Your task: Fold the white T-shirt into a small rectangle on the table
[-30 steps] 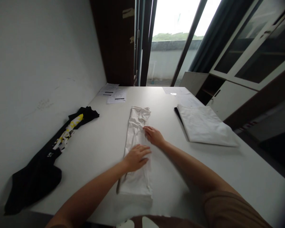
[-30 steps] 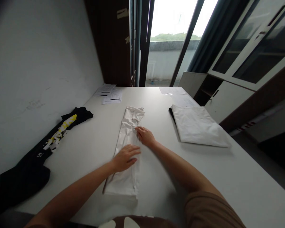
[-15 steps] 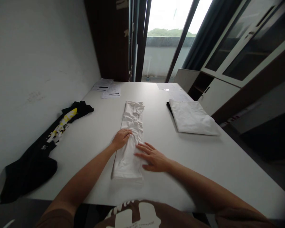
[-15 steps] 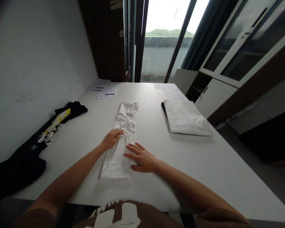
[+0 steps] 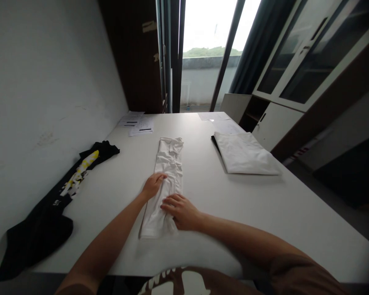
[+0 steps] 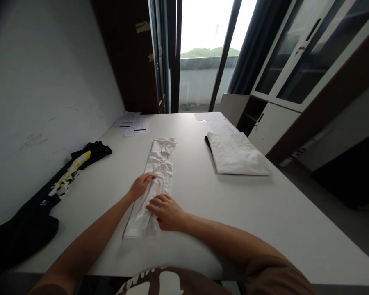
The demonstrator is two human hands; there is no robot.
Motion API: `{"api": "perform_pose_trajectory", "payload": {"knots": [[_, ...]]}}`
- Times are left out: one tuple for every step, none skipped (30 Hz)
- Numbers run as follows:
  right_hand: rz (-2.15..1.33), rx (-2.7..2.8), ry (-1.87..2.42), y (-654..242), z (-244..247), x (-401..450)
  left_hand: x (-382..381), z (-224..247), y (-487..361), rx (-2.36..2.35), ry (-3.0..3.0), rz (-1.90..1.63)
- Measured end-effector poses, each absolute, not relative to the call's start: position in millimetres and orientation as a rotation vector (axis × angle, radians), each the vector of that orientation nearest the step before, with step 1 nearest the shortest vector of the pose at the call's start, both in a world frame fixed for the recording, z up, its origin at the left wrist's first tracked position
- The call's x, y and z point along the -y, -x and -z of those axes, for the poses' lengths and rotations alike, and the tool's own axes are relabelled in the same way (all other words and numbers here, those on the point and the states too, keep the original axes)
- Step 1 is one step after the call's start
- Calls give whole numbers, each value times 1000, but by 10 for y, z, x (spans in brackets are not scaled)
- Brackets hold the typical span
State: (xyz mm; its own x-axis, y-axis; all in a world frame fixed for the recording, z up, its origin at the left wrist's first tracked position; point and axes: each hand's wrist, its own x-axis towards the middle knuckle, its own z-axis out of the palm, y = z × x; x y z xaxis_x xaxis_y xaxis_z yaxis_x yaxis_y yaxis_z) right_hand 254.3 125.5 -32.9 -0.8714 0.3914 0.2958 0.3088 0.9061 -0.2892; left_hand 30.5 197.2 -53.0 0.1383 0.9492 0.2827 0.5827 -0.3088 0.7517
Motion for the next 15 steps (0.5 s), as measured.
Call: {"api": "perform_pose_trajectory", "payload": {"knots": [[-329,2731,506,-2520,321,-1241,-1970,530,-307,-1467,-1961,-1039],[-323,2740,501,-2494,323,-1231,-1969,529,-309,-1468,-1966,-1037],[-318,2742,505,-2470,334,-1226,-1969,527,-311,-1472,-1970,-1032],[-320,2738,512,-2450,350,-1226,-1967,523,-313,-1474,-1974,-1025],[-338,2730,517,-2437,367,-1230,-1965,517,-314,-1475,-1981,-1019],[-378,2718,509,-2431,379,-1237,-1962,508,-315,-1473,-1994,-1016],[-440,2703,481,-2434,379,-1246,-1956,496,-316,-1470,-2012,-1018],[-522,2682,433,-2444,366,-1253,-1948,482,-316,-1464,-2033,-1020],[-618,2656,370,-2461,336,-1257,-1937,466,-315,-1453,-2054,-1019],[-728,2624,300,-2482,293,-1257,-1924,448,-315,-1438,-2081,-1010],[-854,2585,231,-2506,239,-1253,-1908,431,-314,-1418,-2114,-995],[-995,2541,164,-2531,181,-1245,-1893,414,-313,-1393,-2157,-979],[-1149,2492,110,-2555,125,-1233,-1878,400,-314,-1362,-2204,-964],[-1309,2433,86,-2577,76,-1219,-1865,390,-315,-1326,-2252,-953],[-1467,2358,105,-2597,38,-1202,-1856,385,-319,-1285,-2294,-947]]}}
